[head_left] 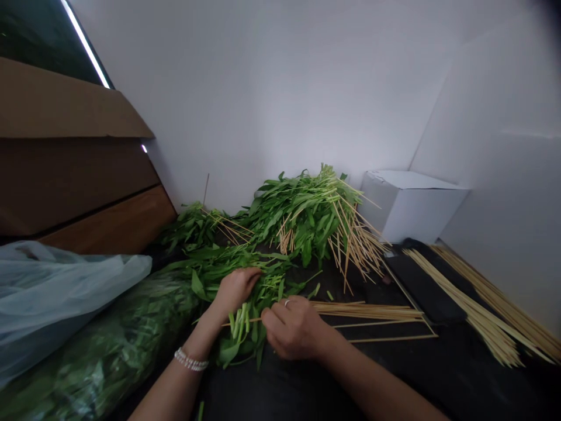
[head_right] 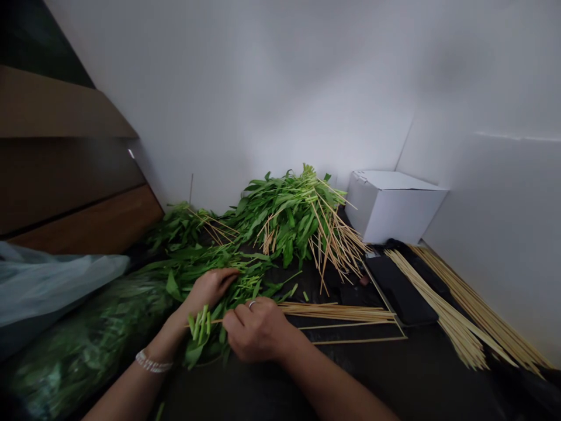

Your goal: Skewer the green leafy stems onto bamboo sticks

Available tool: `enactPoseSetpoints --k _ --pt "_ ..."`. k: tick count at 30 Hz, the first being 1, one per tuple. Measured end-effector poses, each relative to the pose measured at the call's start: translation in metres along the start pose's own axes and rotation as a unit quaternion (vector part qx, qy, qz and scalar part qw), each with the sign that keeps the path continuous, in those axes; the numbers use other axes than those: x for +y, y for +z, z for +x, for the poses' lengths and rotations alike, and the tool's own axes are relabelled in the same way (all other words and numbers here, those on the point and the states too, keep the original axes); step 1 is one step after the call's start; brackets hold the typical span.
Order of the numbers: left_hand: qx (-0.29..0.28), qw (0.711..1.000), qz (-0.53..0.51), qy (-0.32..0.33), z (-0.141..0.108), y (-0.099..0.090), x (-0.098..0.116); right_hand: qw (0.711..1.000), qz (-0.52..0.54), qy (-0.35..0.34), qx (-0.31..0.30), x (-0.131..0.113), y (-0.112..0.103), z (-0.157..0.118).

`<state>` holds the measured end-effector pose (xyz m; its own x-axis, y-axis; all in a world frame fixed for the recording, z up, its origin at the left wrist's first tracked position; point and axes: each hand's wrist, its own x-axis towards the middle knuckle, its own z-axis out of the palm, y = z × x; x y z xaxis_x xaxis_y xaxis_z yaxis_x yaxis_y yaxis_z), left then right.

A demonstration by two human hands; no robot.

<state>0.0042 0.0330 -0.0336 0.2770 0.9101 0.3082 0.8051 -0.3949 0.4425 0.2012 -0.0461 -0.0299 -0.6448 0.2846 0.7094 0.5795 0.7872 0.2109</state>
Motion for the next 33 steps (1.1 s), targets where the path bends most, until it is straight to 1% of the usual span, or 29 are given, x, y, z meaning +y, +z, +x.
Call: enactPoseSetpoints --k 2,7,11,15,18,19,21,24,26,29,33 --pt "-0.029 0.999 0.040 0.004 0.000 0.002 -0.003 1.000 -0.001 0.002 0.004 0.000 -0.001 0.001" --pt "-0.070 0.995 0.065 0.032 0.001 0.004 -0.007 1.000 -0.004 -0.001 0.008 -0.001 0.001 0.002" --pt "-0.070 0.994 0.085 -0.004 0.001 0.008 -0.009 1.000 -0.007 0.008 0.003 0.000 0.002 0.001" --pt "-0.030 0.999 0.046 -0.001 0.001 0.009 -0.012 1.000 -0.005 0.022 -0.007 0.001 0.005 0.000" --pt "-0.002 0.999 0.028 0.019 0.001 0.007 -0.010 0.999 -0.004 0.047 -0.015 0.004 0.007 -0.002" --pt "0.016 0.999 0.026 0.029 0.002 0.005 -0.008 0.998 -0.006 0.059 -0.019 0.004 0.008 -0.002" --pt "0.080 0.995 0.017 0.049 0.002 0.000 -0.002 0.996 -0.010 0.083 -0.028 0.006 0.009 -0.003" --pt "0.198 0.978 -0.010 0.058 0.001 -0.008 0.008 0.992 -0.023 0.121 -0.037 0.010 0.010 -0.003" --pt "0.237 0.969 -0.049 0.044 0.000 -0.010 0.013 0.988 -0.036 0.145 -0.033 0.013 0.011 -0.004" --pt "0.234 0.962 -0.142 0.004 -0.001 -0.009 0.015 0.982 -0.055 0.177 -0.021 0.015 0.013 -0.005" --pt "0.215 0.939 -0.266 -0.040 0.001 -0.007 0.017 0.975 -0.066 0.212 -0.023 0.017 0.012 -0.006"
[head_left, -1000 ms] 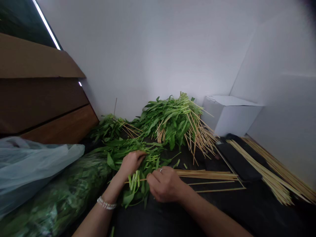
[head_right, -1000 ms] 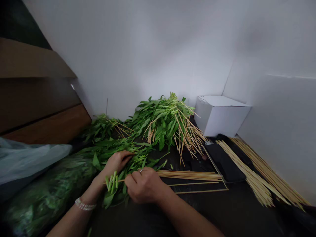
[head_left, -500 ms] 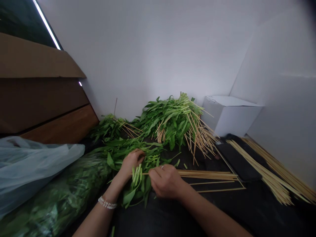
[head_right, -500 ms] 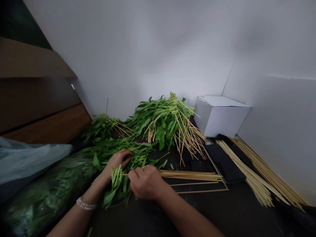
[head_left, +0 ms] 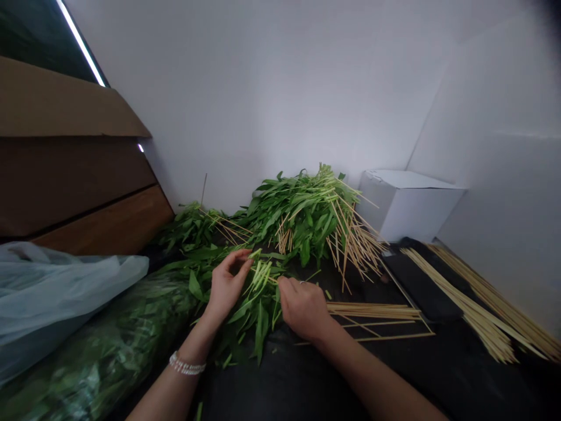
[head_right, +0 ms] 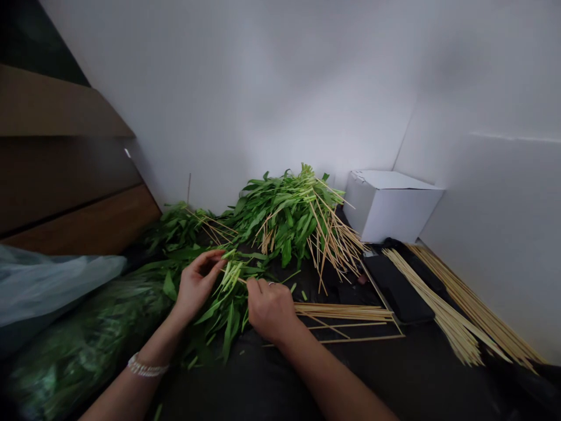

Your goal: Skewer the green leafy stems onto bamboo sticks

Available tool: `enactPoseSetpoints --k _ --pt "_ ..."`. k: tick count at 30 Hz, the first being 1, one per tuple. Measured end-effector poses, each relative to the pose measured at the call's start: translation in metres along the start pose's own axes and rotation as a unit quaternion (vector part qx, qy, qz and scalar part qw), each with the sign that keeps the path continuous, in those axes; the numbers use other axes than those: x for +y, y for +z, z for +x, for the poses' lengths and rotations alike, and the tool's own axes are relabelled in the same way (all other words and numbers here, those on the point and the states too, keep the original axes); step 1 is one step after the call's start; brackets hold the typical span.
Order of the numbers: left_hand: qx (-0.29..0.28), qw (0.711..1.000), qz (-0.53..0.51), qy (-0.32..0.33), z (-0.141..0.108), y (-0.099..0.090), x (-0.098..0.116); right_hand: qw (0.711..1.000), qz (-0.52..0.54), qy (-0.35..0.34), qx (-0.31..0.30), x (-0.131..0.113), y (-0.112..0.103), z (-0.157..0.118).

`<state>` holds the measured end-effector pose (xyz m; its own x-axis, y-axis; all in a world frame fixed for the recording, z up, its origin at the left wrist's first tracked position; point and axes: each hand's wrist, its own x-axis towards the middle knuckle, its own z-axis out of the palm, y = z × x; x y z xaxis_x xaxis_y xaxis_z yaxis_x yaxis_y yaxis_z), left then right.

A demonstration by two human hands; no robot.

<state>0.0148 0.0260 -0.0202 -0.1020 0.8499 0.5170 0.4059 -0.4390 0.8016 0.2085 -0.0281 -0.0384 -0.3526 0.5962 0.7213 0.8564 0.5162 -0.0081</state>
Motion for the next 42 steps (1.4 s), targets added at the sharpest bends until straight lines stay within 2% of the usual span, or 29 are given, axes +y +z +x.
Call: enactPoseSetpoints --k 3,6,9,18,27,33,42 --pt "-0.018 0.993 -0.091 -0.072 0.002 -0.001 0.004 0.999 -0.011 0.022 -0.020 0.002 -0.001 0.001" --pt "-0.035 0.972 -0.178 -0.147 0.002 -0.002 0.009 0.998 -0.018 0.042 -0.047 0.005 -0.001 0.002" --pt "-0.038 0.958 -0.219 -0.181 0.001 -0.001 0.012 0.996 -0.019 0.053 -0.067 0.007 0.000 0.002" --pt "-0.050 0.948 -0.249 -0.191 0.001 0.002 0.013 0.995 -0.033 0.051 -0.077 0.007 0.001 0.002" --pt "-0.043 0.936 -0.278 -0.212 0.000 0.004 0.007 0.996 -0.027 0.054 -0.065 0.007 0.001 0.002" --pt "-0.029 0.935 -0.273 -0.225 0.000 0.005 0.003 0.995 -0.030 0.058 -0.079 0.007 0.002 0.001" --pt "-0.057 0.919 -0.287 -0.263 0.000 0.005 0.005 0.994 -0.036 0.051 -0.086 0.005 0.001 0.000"
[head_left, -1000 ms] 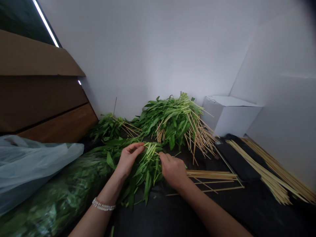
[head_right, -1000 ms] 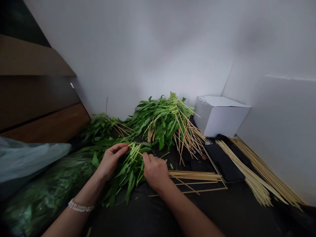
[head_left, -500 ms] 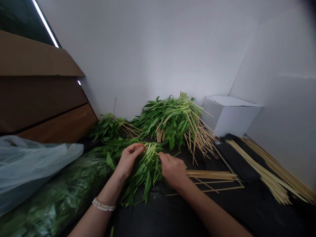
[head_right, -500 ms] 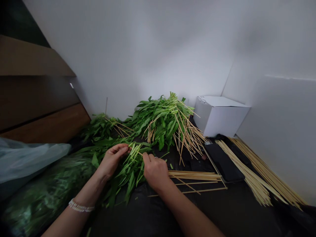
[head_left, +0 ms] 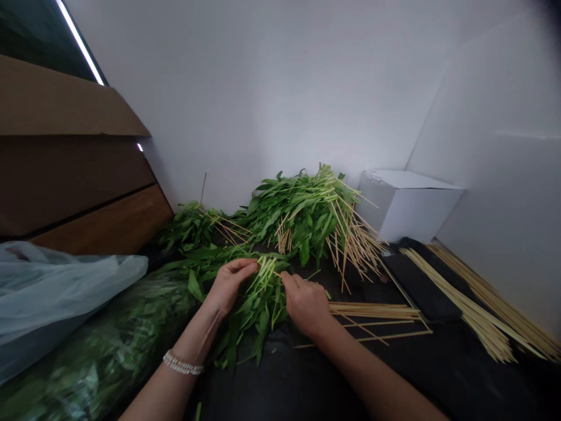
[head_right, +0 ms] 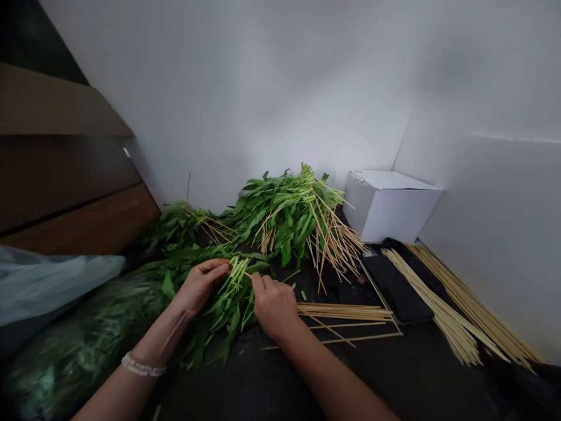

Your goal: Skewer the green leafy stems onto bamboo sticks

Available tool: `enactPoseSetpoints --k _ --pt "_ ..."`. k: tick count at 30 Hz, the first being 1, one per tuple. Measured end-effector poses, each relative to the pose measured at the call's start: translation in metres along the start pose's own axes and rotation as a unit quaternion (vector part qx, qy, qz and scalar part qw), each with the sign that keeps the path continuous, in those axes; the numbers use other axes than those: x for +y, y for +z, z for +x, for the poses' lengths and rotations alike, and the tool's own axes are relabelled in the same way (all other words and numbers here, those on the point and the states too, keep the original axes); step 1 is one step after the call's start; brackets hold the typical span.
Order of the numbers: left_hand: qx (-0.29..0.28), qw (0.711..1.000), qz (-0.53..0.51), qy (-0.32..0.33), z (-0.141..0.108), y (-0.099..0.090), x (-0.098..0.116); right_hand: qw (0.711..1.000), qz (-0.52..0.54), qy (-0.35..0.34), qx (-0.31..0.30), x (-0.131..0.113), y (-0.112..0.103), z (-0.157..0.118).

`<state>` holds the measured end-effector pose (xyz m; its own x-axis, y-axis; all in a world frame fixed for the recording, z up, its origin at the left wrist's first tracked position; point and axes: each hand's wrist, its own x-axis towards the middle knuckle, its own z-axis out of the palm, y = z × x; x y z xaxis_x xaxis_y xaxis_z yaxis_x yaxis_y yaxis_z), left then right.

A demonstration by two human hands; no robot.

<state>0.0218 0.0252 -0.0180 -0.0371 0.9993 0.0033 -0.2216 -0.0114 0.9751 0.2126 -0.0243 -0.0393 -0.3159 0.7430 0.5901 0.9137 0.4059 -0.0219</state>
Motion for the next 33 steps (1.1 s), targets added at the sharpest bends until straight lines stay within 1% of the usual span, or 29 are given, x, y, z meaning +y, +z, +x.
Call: enactPoseSetpoints --k 5,9,13,16,18,19,23,25,27,29,31,32,33 --pt "-0.017 0.999 -0.008 -0.034 -0.002 0.002 0.002 1.000 0.003 -0.013 0.013 0.001 0.003 -0.001" --pt "-0.039 0.998 0.005 -0.044 -0.004 0.002 0.004 1.000 -0.001 -0.015 0.005 0.000 0.003 -0.001" --pt "-0.061 0.998 0.028 -0.011 -0.006 0.003 0.003 1.000 -0.006 -0.017 0.009 -0.001 0.003 0.000" --pt "-0.065 0.993 0.093 0.020 -0.006 0.003 0.004 0.999 -0.006 -0.028 0.026 0.000 0.004 0.000" --pt "-0.045 0.991 0.116 0.049 -0.004 0.000 0.007 0.999 -0.005 -0.035 0.042 0.001 0.004 0.001" --pt "-0.028 0.991 0.110 0.067 -0.002 -0.003 0.009 0.998 -0.005 -0.035 0.051 0.003 0.004 0.002" --pt "0.073 0.987 0.031 0.140 0.007 -0.019 0.020 0.997 -0.006 -0.015 0.078 0.008 0.001 0.004" --pt "0.112 0.980 0.010 0.166 0.011 -0.025 0.022 0.996 0.015 -0.002 0.082 0.010 -0.001 0.005" --pt "0.127 0.976 0.020 0.177 0.014 -0.028 0.021 0.993 0.061 0.014 0.096 0.012 -0.003 0.006" --pt "0.121 0.976 0.056 0.173 0.015 -0.027 0.016 0.984 0.124 0.038 0.125 0.015 -0.006 0.007" --pt "0.099 0.979 0.088 0.157 0.014 -0.023 0.010 0.967 0.185 0.073 0.161 0.018 -0.009 0.009" --pt "0.078 0.982 0.101 0.141 0.013 -0.021 0.007 0.958 0.209 0.092 0.176 0.019 -0.011 0.010" --pt "0.044 0.985 0.118 0.121 0.012 -0.019 0.004 0.950 0.226 0.110 0.187 0.021 -0.013 0.011"
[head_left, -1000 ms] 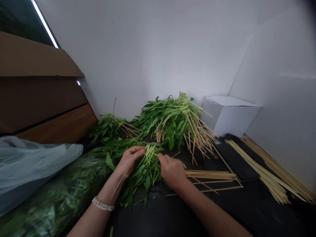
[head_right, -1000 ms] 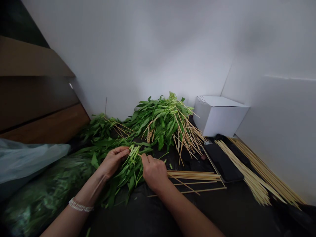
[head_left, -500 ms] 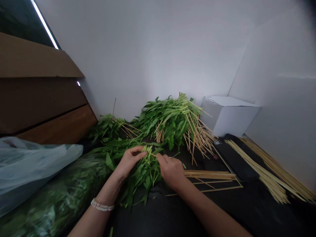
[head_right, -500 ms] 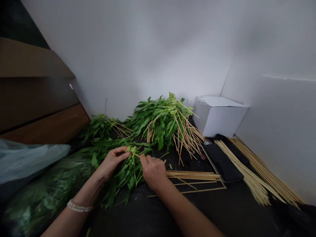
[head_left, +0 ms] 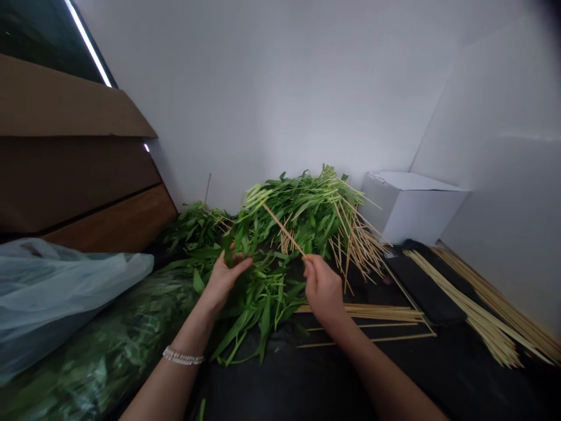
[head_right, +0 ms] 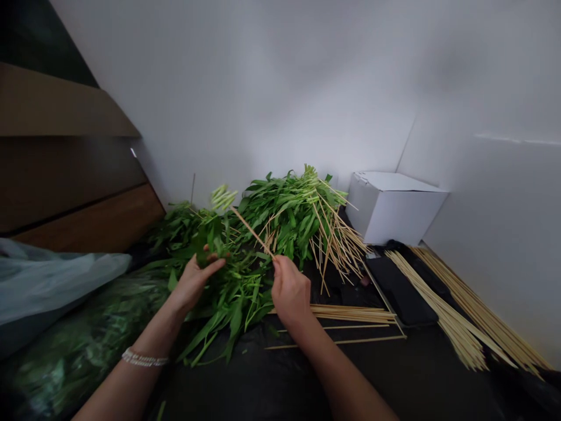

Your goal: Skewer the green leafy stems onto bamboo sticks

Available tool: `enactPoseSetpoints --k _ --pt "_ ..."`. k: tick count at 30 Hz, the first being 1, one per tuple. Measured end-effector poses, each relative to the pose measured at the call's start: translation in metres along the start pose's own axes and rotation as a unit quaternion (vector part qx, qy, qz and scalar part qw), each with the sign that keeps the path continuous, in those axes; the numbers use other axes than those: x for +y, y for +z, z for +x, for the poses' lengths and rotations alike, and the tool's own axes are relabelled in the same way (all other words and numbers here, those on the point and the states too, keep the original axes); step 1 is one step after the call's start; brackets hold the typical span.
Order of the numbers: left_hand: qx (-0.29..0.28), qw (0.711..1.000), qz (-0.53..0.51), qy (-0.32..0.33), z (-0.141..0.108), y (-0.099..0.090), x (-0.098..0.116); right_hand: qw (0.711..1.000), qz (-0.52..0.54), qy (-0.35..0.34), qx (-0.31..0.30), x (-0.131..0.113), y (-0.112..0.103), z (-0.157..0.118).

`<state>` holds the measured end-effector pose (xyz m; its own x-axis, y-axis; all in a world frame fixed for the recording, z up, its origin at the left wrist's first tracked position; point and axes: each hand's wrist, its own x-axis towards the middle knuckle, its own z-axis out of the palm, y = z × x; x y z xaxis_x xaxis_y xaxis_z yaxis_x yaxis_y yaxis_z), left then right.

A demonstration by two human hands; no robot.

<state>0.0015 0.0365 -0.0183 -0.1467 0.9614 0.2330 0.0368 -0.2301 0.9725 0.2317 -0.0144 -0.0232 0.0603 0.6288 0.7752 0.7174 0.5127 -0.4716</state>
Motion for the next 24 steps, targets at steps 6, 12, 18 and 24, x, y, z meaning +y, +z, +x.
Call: enactPoseSetpoints --k 6,12,18,24 --pt "-0.156 0.975 0.149 0.049 -0.013 0.014 0.000 0.999 0.019 0.035 -0.027 0.000 -0.001 0.002" --pt "-0.152 0.978 0.106 0.093 -0.027 0.029 0.012 0.996 0.048 -0.021 -0.076 -0.008 0.010 -0.010" --pt "-0.155 0.985 0.031 0.065 -0.043 0.043 0.018 0.987 0.050 -0.056 -0.143 -0.012 0.021 -0.022" --pt "-0.043 0.995 -0.086 0.035 -0.035 0.035 0.020 0.980 0.012 -0.034 -0.197 -0.014 0.022 -0.024"
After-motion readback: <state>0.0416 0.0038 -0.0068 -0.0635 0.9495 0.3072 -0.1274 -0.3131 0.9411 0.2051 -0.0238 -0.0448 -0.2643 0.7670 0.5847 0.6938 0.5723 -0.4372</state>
